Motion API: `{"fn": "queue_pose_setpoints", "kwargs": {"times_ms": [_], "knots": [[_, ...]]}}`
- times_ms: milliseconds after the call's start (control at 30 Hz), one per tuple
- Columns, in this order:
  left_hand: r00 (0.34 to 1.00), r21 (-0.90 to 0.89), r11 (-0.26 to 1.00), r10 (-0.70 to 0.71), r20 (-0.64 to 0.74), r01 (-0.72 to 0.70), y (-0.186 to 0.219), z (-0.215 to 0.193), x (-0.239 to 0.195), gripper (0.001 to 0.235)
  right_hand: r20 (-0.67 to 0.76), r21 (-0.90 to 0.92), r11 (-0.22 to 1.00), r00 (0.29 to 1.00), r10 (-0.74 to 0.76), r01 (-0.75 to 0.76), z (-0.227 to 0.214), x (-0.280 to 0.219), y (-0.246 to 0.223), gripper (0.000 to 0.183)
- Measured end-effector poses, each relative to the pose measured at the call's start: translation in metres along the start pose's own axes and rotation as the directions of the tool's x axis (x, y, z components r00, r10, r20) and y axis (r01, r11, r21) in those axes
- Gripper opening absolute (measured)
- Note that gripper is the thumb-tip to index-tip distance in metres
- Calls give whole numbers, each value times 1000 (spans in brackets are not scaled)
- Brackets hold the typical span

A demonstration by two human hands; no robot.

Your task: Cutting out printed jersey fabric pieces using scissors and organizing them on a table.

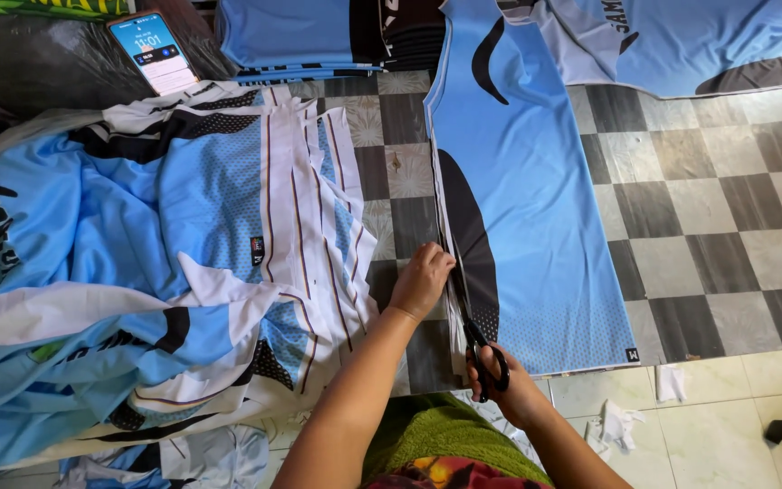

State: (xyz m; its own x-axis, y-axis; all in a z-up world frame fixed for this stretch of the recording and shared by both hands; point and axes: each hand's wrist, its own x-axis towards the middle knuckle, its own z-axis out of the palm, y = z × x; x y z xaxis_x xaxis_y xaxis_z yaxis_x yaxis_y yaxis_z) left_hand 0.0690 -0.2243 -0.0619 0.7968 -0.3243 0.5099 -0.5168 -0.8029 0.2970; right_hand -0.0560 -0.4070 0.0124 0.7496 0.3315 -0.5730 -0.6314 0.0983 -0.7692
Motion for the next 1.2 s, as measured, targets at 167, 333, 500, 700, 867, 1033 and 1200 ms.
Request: {"fn": "queue_pose_setpoints", "kwargs": {"times_ms": [167, 333, 500, 700, 867, 1033, 1200], "knots": [[999, -99, 995, -30, -12, 29, 3, -8, 1, 6, -13, -19, 998, 999, -52, 52, 1, 2, 8, 42], [999, 4, 1000, -26, 34, 26, 5, -9, 2, 6, -75, 57, 998, 997, -15, 20, -9, 11, 27, 37], [999, -66, 997, -40, -10, 40, 7, -16, 5, 8, 2, 1, 997, 997, -76, 76, 4, 3, 1, 56], [998, -148, 988, -48, -51, 40, 11, -26, 8, 5, 2, 95, 994, 998, 56, -55, -1, 18, -7, 56], [995, 50, 995, 87, -52, -85, 10, -27, 11, 6, 145, 66, 996, 988, 46, -56, 7, 22, -25, 64], [997, -130, 991, -26, -79, 15, 11, -28, 11, 6, 209, 53, 998, 978, 28, -40, 10, 20, -36, 68], [997, -111, 994, -24, -76, 15, 13, -33, 11, 7, 152, 127, 990, 988, 40, -59, 2, 28, -30, 57]]}}
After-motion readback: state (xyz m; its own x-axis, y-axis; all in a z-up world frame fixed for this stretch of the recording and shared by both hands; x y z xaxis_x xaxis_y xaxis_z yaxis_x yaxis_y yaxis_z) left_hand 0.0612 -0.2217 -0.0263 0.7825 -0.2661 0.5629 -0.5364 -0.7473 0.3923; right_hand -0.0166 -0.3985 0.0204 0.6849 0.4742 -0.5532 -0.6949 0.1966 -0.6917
